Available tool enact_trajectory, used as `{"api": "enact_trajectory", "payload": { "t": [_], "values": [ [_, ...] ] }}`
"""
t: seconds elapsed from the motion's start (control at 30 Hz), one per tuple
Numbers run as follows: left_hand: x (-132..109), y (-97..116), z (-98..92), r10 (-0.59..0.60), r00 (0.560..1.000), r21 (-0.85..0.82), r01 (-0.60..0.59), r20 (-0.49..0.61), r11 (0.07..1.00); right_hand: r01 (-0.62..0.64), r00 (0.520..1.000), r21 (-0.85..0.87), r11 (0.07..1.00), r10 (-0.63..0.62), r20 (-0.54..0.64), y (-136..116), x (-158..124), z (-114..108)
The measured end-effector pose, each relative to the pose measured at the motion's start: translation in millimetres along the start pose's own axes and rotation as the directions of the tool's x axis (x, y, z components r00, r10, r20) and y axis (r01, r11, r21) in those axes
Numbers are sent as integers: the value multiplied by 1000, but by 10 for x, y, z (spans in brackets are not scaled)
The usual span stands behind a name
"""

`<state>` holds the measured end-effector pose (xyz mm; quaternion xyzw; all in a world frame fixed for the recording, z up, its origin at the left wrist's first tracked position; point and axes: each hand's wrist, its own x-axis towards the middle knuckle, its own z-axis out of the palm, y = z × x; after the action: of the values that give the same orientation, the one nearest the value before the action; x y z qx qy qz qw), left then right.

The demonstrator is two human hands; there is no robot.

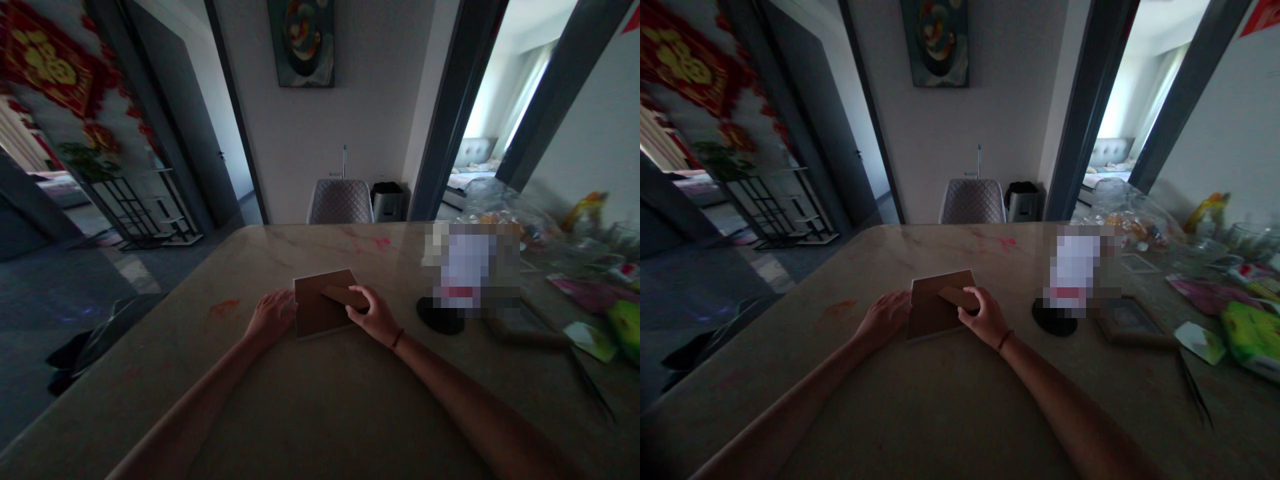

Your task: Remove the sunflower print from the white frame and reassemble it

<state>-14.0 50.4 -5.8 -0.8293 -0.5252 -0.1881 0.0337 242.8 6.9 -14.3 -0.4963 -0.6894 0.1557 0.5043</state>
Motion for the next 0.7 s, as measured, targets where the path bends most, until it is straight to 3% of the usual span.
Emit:
{"api": "enact_trajectory", "payload": {
  "t": [0.43, 0.7],
  "values": [
    [-21, 9, -44, -53, 994, 15, 51, 94, 999, 73, 994, -109, 991, -63, 95, 41, 8, 11],
    [-15, -28, -7, -15, 980, -53, 26, 198, 998, 110, 983, -111, 988, -91, 158, 100, -13, 61]
  ]
}}
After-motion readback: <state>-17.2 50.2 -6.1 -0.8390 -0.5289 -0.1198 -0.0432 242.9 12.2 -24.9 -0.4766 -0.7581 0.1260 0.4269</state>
